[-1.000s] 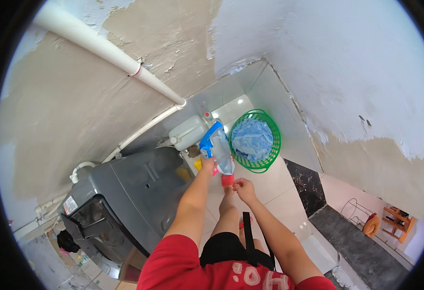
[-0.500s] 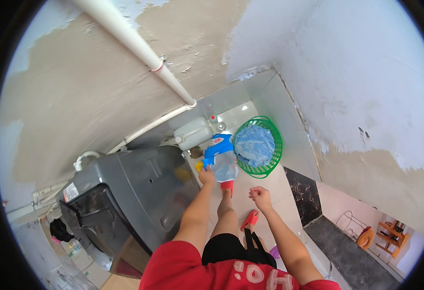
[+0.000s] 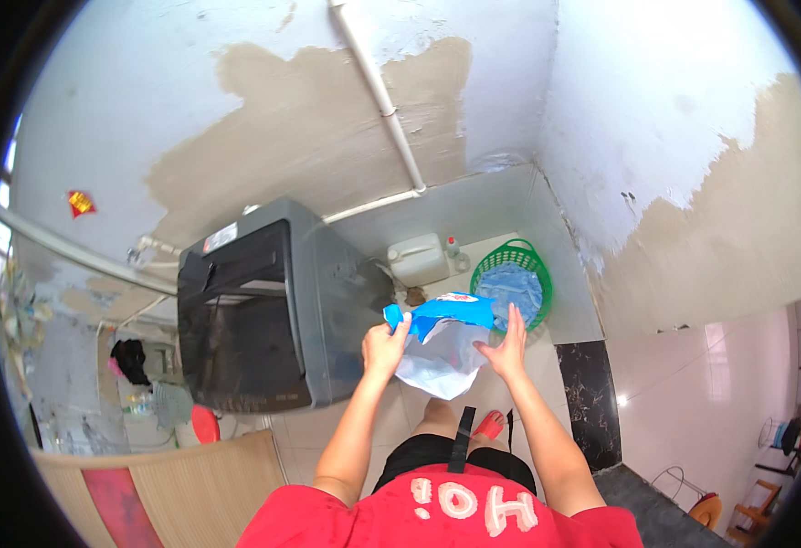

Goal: The person washes several items of clothing by hand in a pink basin filled with water, scrubbing each item, wringing them out, and placing them on a pile of other clothes.

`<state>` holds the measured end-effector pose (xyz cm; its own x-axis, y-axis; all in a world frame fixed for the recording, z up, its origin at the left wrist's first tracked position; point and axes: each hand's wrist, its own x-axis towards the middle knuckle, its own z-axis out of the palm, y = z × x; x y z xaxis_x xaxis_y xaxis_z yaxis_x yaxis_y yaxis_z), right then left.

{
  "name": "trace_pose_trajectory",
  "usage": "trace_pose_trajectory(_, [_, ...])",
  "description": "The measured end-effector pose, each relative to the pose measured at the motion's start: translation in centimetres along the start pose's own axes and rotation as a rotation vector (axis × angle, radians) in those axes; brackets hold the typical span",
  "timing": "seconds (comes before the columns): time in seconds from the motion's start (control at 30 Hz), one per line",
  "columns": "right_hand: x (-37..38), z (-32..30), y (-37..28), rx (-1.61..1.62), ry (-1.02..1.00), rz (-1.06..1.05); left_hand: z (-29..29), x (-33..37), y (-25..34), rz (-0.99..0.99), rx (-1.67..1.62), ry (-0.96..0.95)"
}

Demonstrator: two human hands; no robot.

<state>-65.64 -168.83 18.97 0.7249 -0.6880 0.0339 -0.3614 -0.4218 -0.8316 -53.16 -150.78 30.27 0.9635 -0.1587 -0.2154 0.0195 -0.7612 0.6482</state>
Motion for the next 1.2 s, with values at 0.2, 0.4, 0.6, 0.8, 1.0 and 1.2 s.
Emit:
trace_pose_trajectory(0.2, [-2.1,-1.9,-0.9,0.206,-0.280,-0.215,-7.1,-8.4,-1.5,0.034,-0.016,0.061])
trace_pose_trajectory(0.4, [-10.0,-2.5,-8.2,0.267,-0.720,-0.043,-14.4,-16.8,-8.0,-0.085,-0.032,0.170])
trace_pose_trajectory(0.6, [-19.5,2.0,-15.2,0.354,-0.960,0.070,-20.7,-22.8,-18.0,-0.186,-0.065,0.428])
trace_pose_trajectory(0.8, [-28.2,10.1,-21.9,0.426,-0.953,0.385,-25.1,-28.2,-30.7,0.037,-0.216,0.834])
trace_pose_trajectory(1.0, [-35.1,16.4,-29.0,0.420,-0.972,0.496,-28.0,-35.6,-36.6,0.189,0.326,0.696])
trace_pose_trajectory(1.2, [-39.4,25.3,-34.0,0.544,-1.108,0.659,-34.0,-35.9,-40.9,-0.215,0.402,0.476])
